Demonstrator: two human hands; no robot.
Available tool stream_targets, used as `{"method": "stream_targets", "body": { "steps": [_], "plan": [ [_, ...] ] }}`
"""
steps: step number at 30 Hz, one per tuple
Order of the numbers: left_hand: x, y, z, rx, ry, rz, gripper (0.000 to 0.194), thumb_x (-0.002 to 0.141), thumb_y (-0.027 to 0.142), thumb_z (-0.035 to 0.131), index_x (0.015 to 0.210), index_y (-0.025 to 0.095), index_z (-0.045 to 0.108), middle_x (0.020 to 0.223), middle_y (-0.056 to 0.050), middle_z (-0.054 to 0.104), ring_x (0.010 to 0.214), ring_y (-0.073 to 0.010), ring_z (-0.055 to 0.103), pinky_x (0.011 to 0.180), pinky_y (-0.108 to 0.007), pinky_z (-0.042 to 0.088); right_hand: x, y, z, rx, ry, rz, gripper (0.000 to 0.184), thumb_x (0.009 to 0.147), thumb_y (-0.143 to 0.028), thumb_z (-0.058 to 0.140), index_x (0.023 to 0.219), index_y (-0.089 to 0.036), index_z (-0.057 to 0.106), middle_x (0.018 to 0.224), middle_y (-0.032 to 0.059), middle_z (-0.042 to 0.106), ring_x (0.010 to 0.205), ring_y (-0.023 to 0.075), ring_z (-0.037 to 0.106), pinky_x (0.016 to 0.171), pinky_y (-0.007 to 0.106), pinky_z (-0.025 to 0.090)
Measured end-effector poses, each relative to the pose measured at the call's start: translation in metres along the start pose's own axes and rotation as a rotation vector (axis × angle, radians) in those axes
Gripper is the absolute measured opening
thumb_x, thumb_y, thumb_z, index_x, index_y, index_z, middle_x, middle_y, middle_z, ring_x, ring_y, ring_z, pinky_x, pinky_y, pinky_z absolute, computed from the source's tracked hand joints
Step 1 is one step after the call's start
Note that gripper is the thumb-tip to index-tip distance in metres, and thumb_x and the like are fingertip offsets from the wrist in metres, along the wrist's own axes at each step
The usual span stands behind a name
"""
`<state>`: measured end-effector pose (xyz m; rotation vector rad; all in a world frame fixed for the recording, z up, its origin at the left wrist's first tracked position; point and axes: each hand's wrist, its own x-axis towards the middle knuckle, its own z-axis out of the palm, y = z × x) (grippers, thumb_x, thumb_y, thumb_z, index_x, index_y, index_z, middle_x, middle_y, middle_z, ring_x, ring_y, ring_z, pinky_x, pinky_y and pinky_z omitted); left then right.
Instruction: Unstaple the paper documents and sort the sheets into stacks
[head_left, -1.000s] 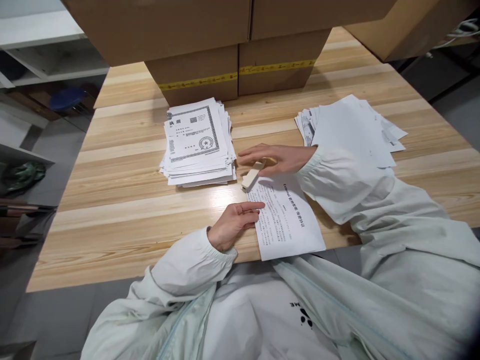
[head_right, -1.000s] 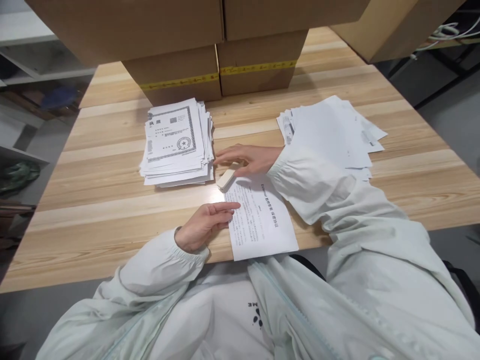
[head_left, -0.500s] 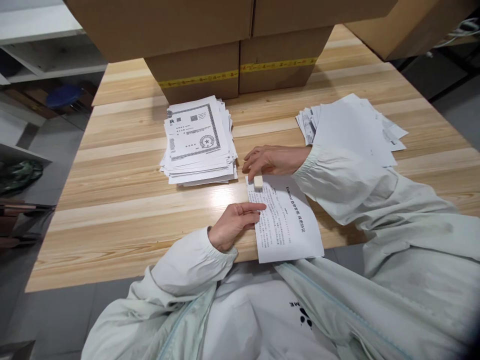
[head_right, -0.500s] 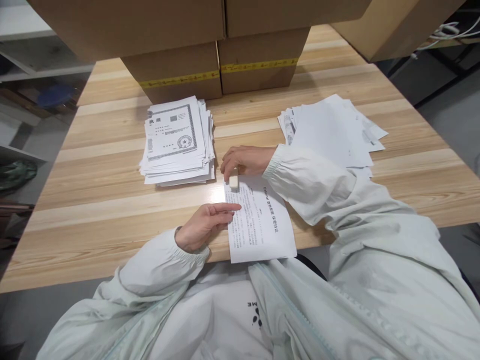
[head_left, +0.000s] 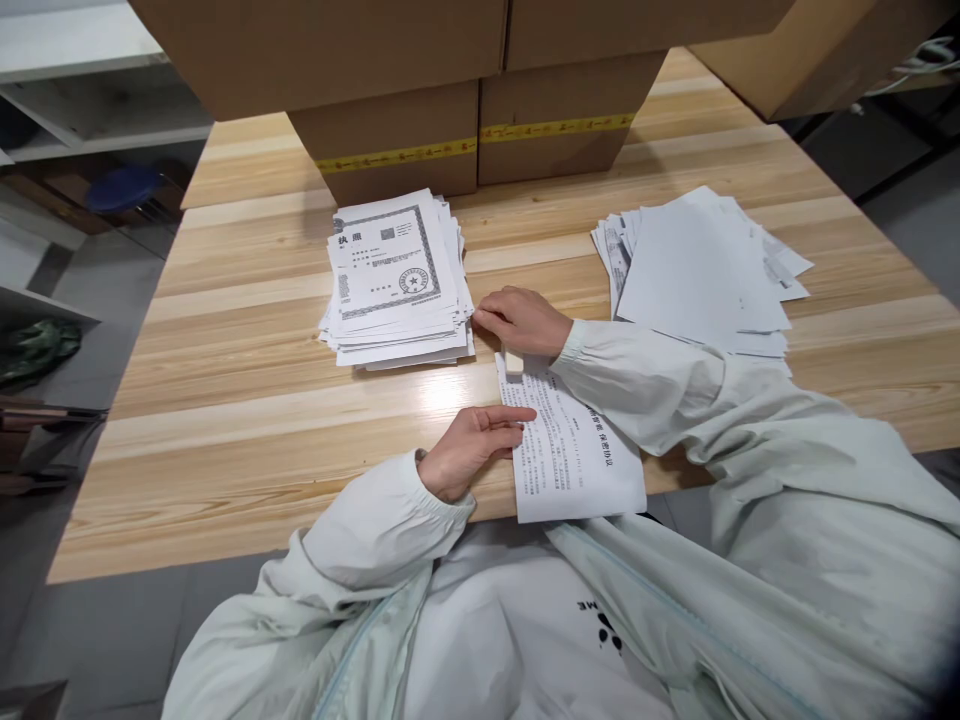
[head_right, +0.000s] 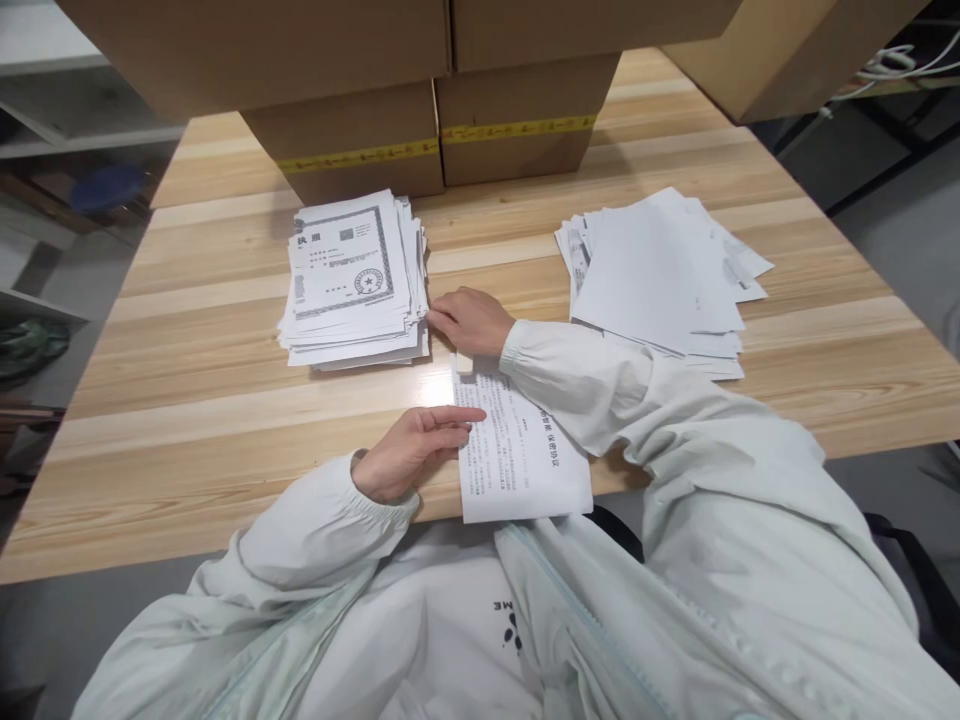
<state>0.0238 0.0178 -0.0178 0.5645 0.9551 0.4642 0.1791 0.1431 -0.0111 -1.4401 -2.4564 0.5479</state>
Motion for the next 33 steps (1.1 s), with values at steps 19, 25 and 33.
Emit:
{"method": "stream_targets", "body": {
  "steps": [19, 25, 33],
  "plan": [
    [-0.002, 0.004, 0.003, -0.009, 0.025, -0.014, 0.026, 0.069, 0.007, 0.071, 0.094, 0.01, 0.077, 0.077, -0.003, 0.07, 0.071, -0.01, 0.061, 0.08, -0.028, 0.047, 0.001, 0.006, 0.028, -0.433, 0.186, -0.254, 0.028, 0.098, -0.024, 0.04, 0.096, -0.013, 0.065, 0.1, 0.0156, 0.066, 0.092, 0.0285, 0.049, 0.077, 0.04, 0.031],
    [0.001, 0.003, 0.006, 0.014, 0.078, 0.014, 0.025, 0.069, 0.005, 0.07, 0.093, 0.01, 0.077, 0.077, -0.004, 0.07, 0.069, -0.0097, 0.061, 0.075, -0.027, 0.047, 0.0, 0.002, 0.023, -0.453, 0.247, -0.234, 0.032, 0.101, -0.028, 0.036, 0.095, -0.016, 0.065, 0.101, 0.014, 0.068, 0.097, 0.0283, 0.051, 0.081, 0.041, 0.034],
    [-0.001, -0.004, 0.01, 0.053, 0.138, 0.116, 0.025, 0.064, 0.004, 0.072, 0.087, 0.011, 0.078, 0.065, -0.001, 0.066, 0.059, -0.0075, 0.055, 0.062, -0.023, 0.044, -0.052, 0.0, -0.032, -0.215, 0.568, -0.03, 0.032, 0.101, -0.036, 0.035, 0.107, -0.025, 0.064, 0.113, 0.0109, 0.069, 0.109, 0.0254, 0.058, 0.096, 0.046, 0.044]
  ]
}}
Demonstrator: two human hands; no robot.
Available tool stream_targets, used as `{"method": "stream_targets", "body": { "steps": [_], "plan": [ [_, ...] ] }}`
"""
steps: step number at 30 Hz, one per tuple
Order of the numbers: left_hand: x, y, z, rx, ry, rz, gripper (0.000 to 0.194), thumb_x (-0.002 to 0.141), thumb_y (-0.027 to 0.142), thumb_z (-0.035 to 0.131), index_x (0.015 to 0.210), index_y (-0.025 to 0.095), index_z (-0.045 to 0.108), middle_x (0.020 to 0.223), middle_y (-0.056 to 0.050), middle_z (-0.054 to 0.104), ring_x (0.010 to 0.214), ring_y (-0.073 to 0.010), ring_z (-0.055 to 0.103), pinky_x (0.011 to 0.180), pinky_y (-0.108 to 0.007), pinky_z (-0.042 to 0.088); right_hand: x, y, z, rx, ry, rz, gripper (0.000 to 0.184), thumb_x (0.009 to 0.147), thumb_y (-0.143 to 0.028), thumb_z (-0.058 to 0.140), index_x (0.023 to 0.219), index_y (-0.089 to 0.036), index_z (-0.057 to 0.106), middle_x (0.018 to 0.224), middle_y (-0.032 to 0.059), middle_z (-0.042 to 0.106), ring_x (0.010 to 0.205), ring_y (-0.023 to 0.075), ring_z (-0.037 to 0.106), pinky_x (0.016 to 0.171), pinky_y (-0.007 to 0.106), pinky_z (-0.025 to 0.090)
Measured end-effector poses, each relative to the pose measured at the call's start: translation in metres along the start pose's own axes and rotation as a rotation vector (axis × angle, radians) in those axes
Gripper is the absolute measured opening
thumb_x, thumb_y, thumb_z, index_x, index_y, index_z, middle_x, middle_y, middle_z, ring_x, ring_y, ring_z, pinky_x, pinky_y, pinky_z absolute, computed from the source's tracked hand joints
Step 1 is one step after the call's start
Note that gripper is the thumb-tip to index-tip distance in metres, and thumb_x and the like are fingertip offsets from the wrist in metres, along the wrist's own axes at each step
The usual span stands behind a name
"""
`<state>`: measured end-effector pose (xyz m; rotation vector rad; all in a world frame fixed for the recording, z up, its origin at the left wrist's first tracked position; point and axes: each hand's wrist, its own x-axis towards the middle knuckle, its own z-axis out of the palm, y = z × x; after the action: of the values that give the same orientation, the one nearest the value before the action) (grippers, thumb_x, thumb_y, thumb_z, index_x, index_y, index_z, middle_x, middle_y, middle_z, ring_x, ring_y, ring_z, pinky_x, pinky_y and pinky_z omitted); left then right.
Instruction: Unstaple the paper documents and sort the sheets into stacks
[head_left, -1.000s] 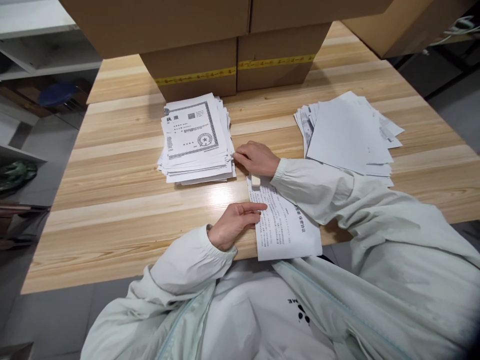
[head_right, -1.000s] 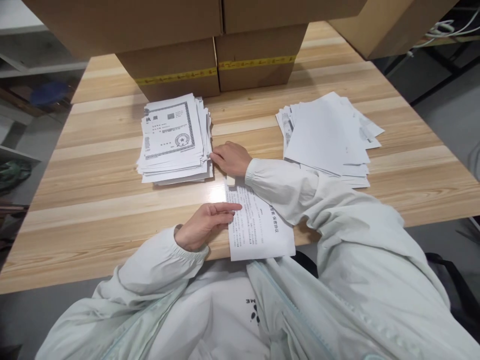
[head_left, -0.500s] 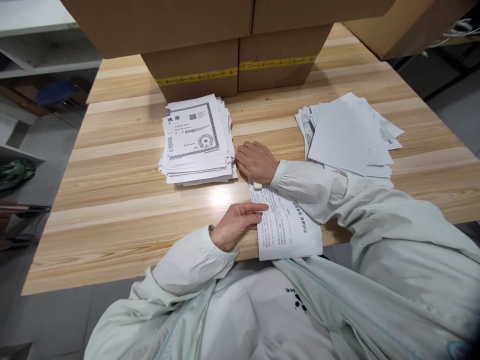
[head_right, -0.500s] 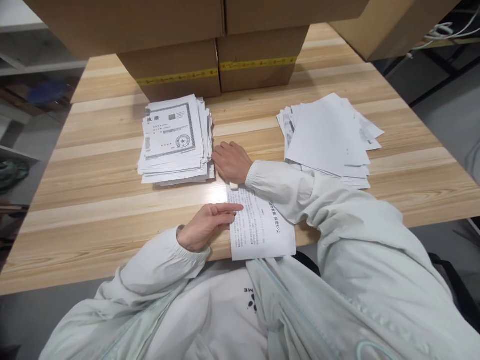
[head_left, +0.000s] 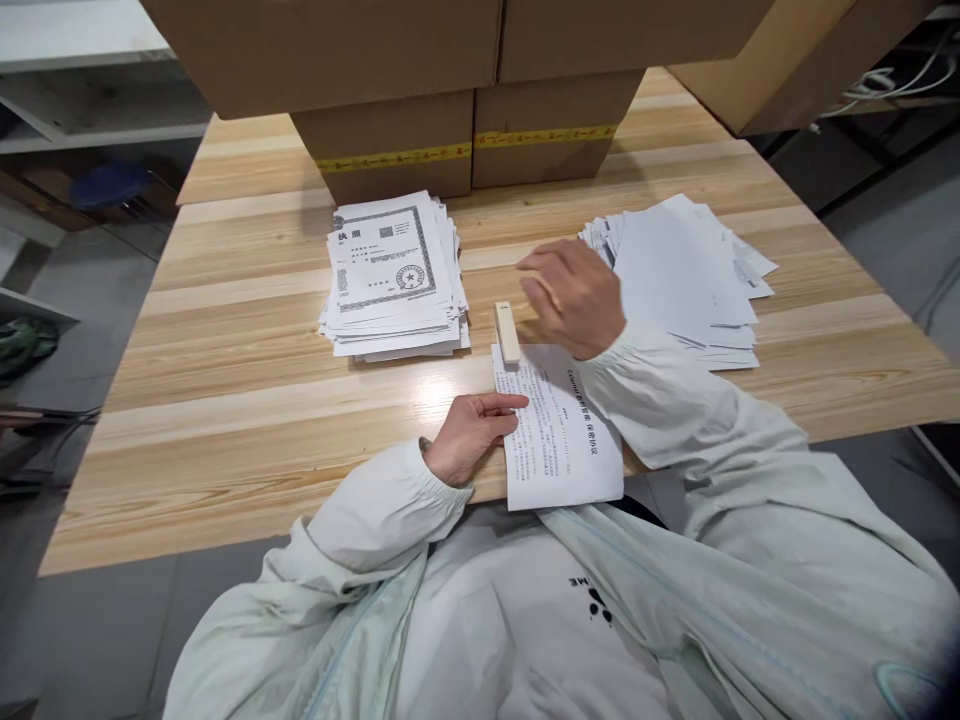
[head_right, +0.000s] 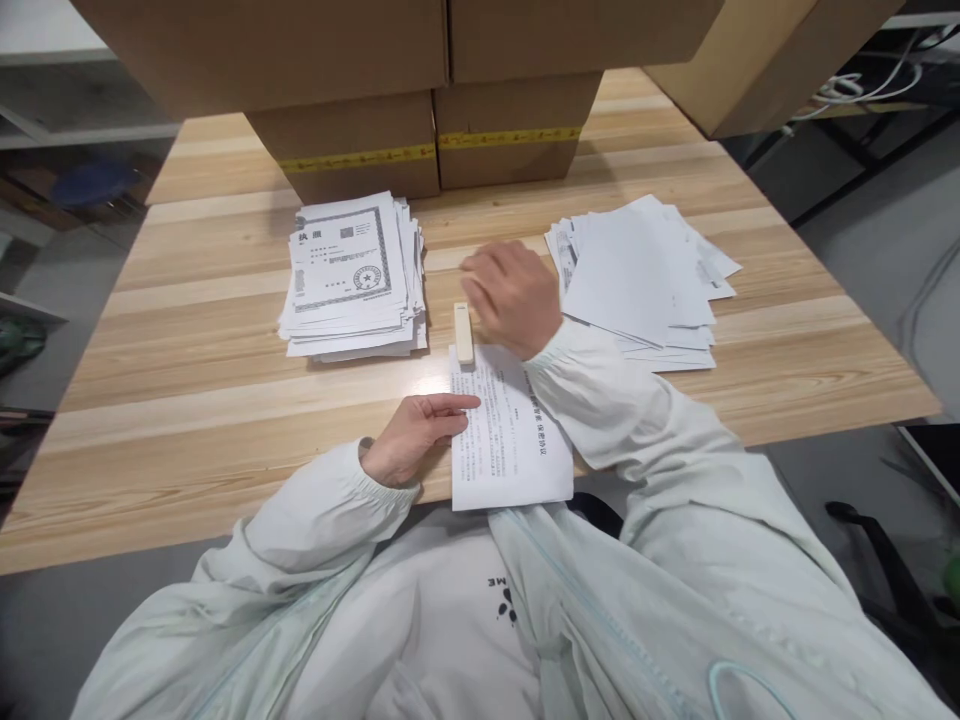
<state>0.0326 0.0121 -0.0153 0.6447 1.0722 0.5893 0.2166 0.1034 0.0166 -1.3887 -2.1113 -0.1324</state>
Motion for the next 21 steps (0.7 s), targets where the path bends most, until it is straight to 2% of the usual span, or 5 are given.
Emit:
{"method": "stream_targets", "body": {
  "steps": [6, 11, 16, 19, 21],
  "plan": [
    [-0.026, -0.017, 0.003, 0.121, -0.046, 0.214, 0.021, 0.076, 0.015, 0.069, 0.094, 0.016, 0.08, 0.074, -0.004, 0.073, 0.065, -0.0116, 0.062, 0.063, -0.024, 0.047, -0.124, 0.018, -0.061, 0.267, 0.134, 0.599, 0.033, 0.092, -0.05, 0.054, 0.11, -0.026, 0.067, 0.11, 0.0083, 0.071, 0.098, 0.0248, 0.067, 0.087, 0.044, 0.055],
    [-0.049, -0.013, 0.014, 0.504, -0.095, 0.935, 0.027, 0.086, 0.008, 0.06, 0.1, 0.022, 0.079, 0.075, -0.001, 0.074, 0.066, -0.0106, 0.065, 0.06, -0.021, 0.05, -0.196, -0.012, -0.079, 0.842, -0.132, 0.85, 0.055, 0.082, -0.07, 0.055, 0.113, -0.027, 0.069, 0.1, 0.0067, 0.076, 0.087, 0.0267, 0.073, 0.07, 0.038, 0.058],
    [-0.044, 0.004, 0.02, 0.634, -0.039, 1.236, 0.035, 0.089, 0.004, 0.056, 0.112, 0.024, 0.074, 0.092, -0.002, 0.078, 0.079, -0.0112, 0.071, 0.07, -0.02, 0.056, -0.165, -0.028, -0.086, 0.373, 0.271, 0.783, 0.027, 0.075, -0.046, 0.073, 0.07, -0.021, 0.067, 0.059, 0.0005, 0.063, 0.054, 0.0172, 0.055, 0.05, 0.03, 0.045],
    [-0.029, 0.029, 0.008, 0.656, 0.055, 1.257, 0.03, 0.09, 0.011, 0.058, 0.115, 0.022, 0.072, 0.112, -0.006, 0.075, 0.105, -0.0167, 0.07, 0.086, -0.026, 0.058, -0.123, 0.026, -0.088, 0.154, 0.644, 0.625, 0.028, 0.077, -0.037, 0.07, 0.059, -0.021, 0.056, 0.055, -0.0026, 0.049, 0.057, 0.0156, 0.051, 0.057, 0.031, 0.043],
    [-0.016, 0.049, -0.01, 0.698, 0.212, 1.275, 0.026, 0.09, 0.016, 0.059, 0.112, 0.021, 0.072, 0.114, -0.006, 0.074, 0.108, -0.0175, 0.069, 0.088, -0.028, 0.058, -0.096, 0.083, -0.085, 0.222, 0.761, 0.538, 0.02, 0.083, -0.038, 0.062, 0.074, -0.021, 0.061, 0.075, 0.0013, 0.059, 0.076, 0.0193, 0.06, 0.07, 0.036, 0.046]
  ]
}}
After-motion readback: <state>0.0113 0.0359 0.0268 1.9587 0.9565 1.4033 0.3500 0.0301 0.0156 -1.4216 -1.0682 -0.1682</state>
